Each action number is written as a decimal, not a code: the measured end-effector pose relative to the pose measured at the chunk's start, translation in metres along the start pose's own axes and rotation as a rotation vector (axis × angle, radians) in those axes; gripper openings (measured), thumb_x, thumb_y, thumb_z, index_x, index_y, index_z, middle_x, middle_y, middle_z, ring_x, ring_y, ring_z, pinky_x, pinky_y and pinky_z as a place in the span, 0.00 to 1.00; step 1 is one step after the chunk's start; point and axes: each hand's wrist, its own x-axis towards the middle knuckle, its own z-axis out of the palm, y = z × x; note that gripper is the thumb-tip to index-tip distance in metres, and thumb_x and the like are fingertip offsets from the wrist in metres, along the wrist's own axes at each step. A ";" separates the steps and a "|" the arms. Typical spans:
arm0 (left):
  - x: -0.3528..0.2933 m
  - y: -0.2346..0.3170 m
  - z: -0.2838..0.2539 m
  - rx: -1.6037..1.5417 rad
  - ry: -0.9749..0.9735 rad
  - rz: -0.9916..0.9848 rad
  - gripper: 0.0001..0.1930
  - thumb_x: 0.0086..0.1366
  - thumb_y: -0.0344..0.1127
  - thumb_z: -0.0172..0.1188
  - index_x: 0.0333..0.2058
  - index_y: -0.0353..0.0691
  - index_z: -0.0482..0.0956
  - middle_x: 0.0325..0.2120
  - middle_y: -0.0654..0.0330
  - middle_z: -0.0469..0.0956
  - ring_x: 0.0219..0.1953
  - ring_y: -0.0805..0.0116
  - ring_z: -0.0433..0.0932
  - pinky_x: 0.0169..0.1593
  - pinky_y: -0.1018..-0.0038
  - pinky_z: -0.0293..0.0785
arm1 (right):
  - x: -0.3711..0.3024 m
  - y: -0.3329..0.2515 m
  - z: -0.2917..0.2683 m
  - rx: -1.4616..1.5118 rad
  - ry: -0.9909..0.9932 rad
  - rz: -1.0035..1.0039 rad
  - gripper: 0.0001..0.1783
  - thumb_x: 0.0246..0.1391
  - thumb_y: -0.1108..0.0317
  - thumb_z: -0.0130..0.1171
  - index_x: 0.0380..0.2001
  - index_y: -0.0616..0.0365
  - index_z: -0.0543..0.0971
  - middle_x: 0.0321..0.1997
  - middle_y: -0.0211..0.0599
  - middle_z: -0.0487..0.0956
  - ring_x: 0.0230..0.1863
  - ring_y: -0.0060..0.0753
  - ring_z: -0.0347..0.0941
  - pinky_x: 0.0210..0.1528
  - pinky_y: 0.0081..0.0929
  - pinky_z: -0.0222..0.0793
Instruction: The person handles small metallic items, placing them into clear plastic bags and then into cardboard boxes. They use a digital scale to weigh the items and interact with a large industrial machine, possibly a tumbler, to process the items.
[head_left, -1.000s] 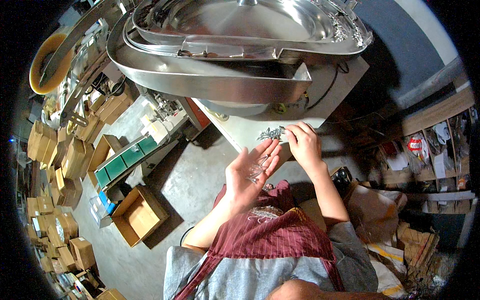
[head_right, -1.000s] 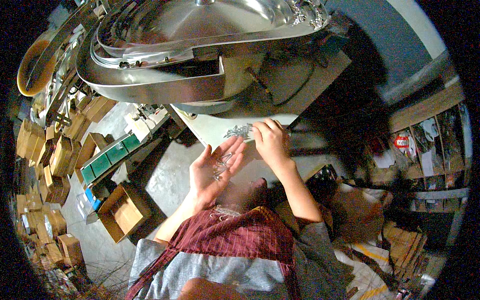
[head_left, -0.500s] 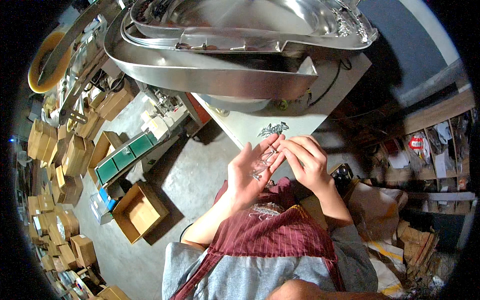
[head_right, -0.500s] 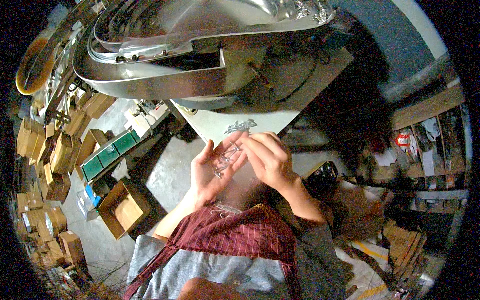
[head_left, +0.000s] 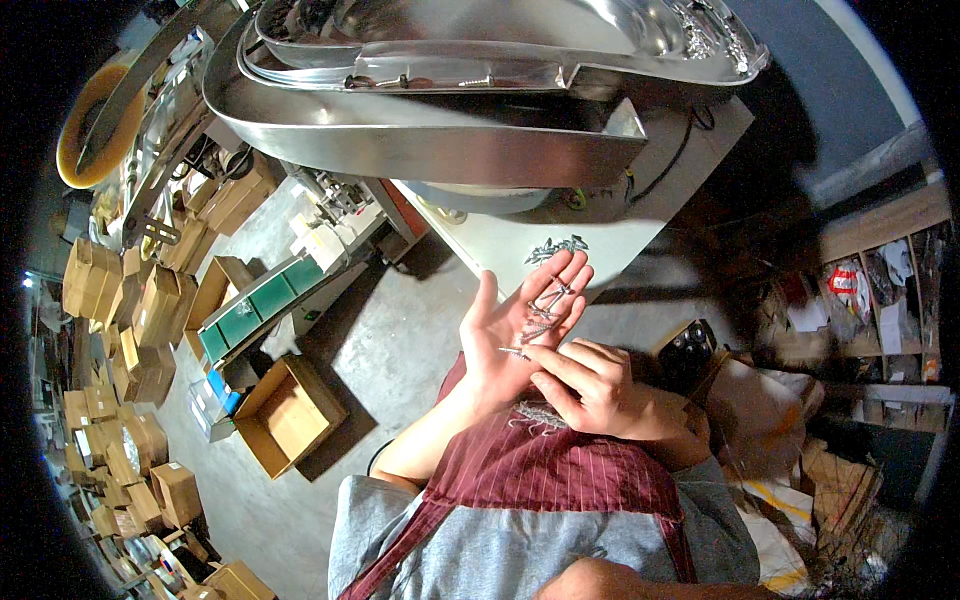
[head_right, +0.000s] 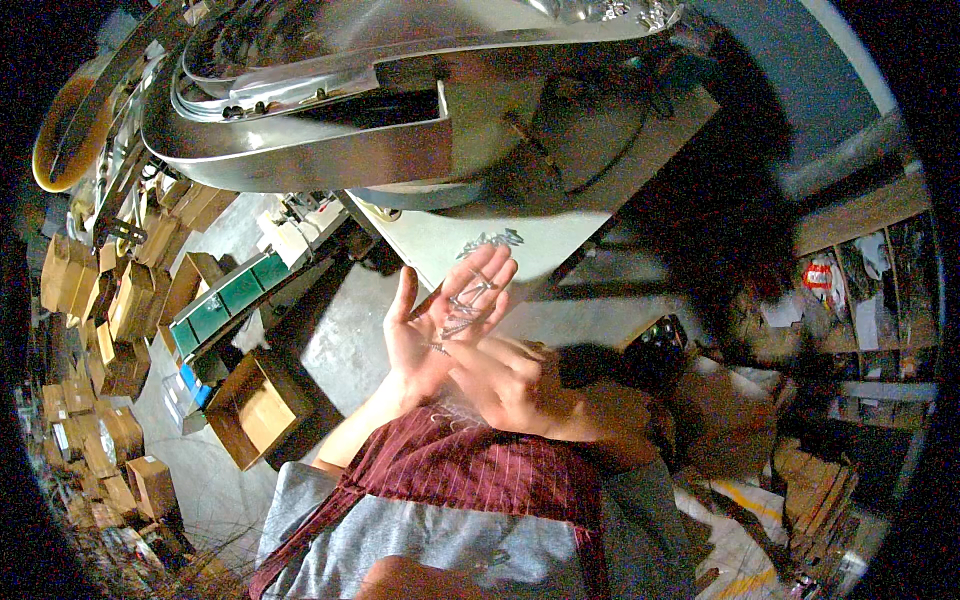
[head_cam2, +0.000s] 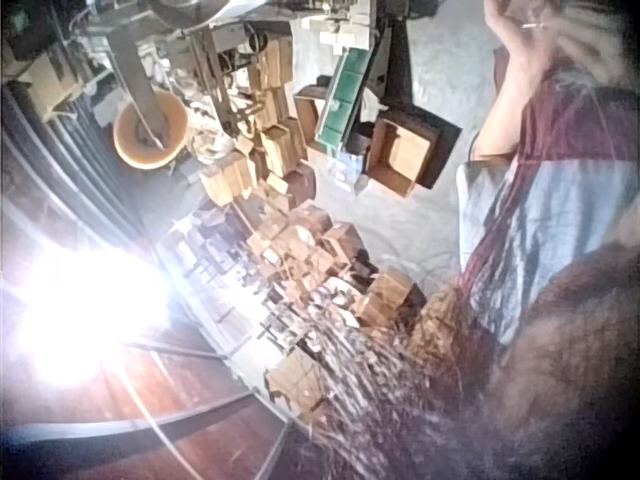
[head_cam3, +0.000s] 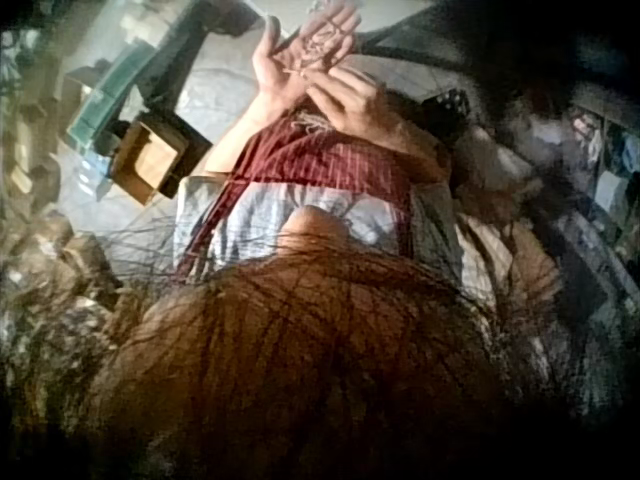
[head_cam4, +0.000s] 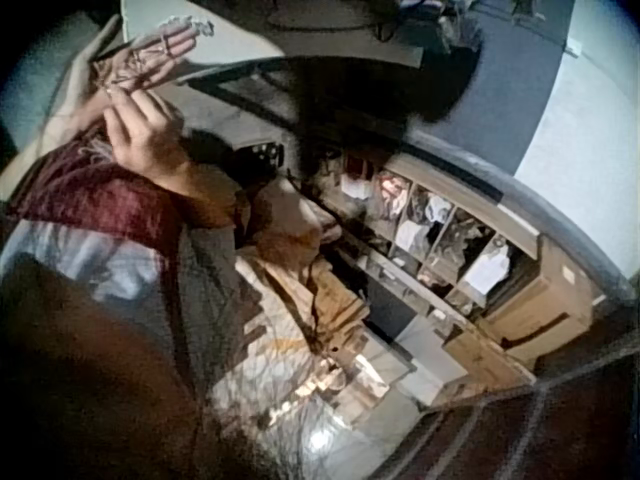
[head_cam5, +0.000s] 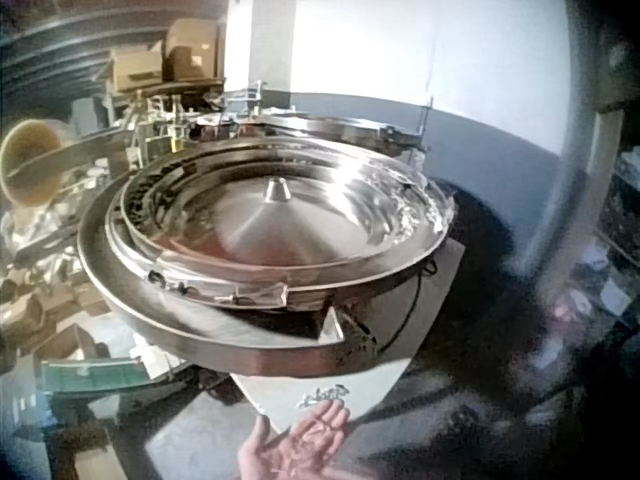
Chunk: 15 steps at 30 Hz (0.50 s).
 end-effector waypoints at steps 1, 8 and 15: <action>0.001 -0.001 0.000 0.000 0.005 -0.003 0.45 0.69 0.64 0.41 0.67 0.27 0.49 0.69 0.46 0.51 0.71 0.52 0.51 0.70 0.61 0.54 | -0.001 0.000 0.000 0.002 -0.002 0.004 0.17 0.53 0.71 0.62 0.47 0.63 0.80 0.29 0.42 0.78 0.28 0.41 0.76 0.31 0.33 0.74; 0.003 -0.002 -0.001 0.011 0.009 -0.018 0.45 0.69 0.65 0.41 0.68 0.27 0.49 0.69 0.46 0.51 0.71 0.54 0.52 0.70 0.61 0.55 | 0.001 0.003 0.002 -0.053 0.052 0.055 0.16 0.54 0.71 0.61 0.46 0.66 0.80 0.29 0.42 0.79 0.27 0.40 0.78 0.30 0.32 0.74; 0.004 -0.003 -0.003 0.043 0.021 -0.011 0.46 0.68 0.66 0.40 0.68 0.27 0.49 0.69 0.47 0.52 0.71 0.54 0.52 0.70 0.62 0.55 | -0.001 0.002 0.004 -0.058 0.024 0.070 0.17 0.54 0.70 0.62 0.46 0.67 0.80 0.29 0.44 0.80 0.28 0.40 0.79 0.31 0.31 0.75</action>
